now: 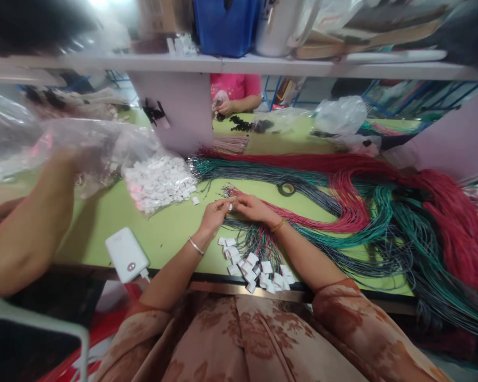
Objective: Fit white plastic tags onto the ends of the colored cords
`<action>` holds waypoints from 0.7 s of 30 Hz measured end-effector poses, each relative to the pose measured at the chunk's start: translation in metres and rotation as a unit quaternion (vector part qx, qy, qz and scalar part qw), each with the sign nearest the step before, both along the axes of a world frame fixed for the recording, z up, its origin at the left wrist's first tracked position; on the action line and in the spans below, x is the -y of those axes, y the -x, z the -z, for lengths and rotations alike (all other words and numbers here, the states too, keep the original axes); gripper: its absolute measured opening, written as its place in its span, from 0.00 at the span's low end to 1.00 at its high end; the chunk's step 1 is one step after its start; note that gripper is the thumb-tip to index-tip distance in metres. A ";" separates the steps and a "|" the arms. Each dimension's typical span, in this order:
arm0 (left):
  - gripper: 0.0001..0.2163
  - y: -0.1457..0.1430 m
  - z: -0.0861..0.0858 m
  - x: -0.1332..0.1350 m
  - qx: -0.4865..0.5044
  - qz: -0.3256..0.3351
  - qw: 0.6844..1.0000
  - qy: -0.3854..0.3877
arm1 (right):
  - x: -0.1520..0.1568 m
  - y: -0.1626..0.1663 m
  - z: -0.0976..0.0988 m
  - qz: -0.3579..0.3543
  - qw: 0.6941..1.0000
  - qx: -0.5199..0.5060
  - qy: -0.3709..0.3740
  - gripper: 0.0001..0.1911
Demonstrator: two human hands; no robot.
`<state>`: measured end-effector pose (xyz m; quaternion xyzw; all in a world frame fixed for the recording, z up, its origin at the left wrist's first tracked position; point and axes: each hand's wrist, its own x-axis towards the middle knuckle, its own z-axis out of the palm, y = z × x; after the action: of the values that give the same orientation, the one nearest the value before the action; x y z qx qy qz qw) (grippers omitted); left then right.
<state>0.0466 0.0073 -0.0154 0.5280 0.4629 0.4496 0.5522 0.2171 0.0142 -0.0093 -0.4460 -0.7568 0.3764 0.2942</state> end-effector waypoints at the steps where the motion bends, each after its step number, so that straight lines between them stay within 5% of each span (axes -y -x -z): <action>1: 0.09 0.000 -0.003 0.004 -0.031 -0.010 0.997 -0.071 | -0.003 -0.004 -0.002 -0.013 1.000 -0.007 0.026 0.14; 4: 0.09 -0.006 -0.014 0.027 -0.107 0.039 0.939 -0.325 | -0.010 -0.017 -0.011 -0.053 0.997 0.027 0.055 0.16; 6: 0.09 -0.015 -0.019 0.048 -0.133 0.183 0.862 -0.454 | -0.011 -0.020 -0.017 -0.083 0.992 0.082 0.041 0.14; 9: 0.09 -0.030 -0.022 0.077 -0.159 0.389 0.728 -0.541 | -0.004 -0.011 -0.024 -0.108 0.984 0.140 0.009 0.11; 11: 0.10 -0.037 -0.023 0.086 -0.164 0.433 0.697 -0.548 | 0.005 0.001 -0.026 -0.096 0.979 0.176 -0.020 0.11; 14: 0.09 -0.032 -0.024 0.075 -0.166 0.358 0.763 -0.512 | 0.017 0.018 -0.022 -0.030 0.964 0.259 -0.049 0.09; 17: 0.10 -0.006 -0.026 0.040 -0.258 0.149 0.857 -0.419 | 0.023 0.027 -0.014 0.021 0.946 0.317 -0.062 0.07; 19: 0.12 0.017 -0.024 0.012 -0.385 -0.005 0.868 -0.314 | 0.025 0.028 -0.009 0.025 0.948 0.306 -0.085 0.08; 21: 0.13 0.040 -0.019 -0.012 -0.494 -0.077 0.837 -0.222 | 0.025 0.026 -0.006 0.021 0.955 0.274 -0.114 0.09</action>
<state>0.0064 0.0192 0.0035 0.7511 0.6010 0.2607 0.0814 0.1910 -0.0108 -0.0037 -0.5115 -0.8366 0.1450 0.1322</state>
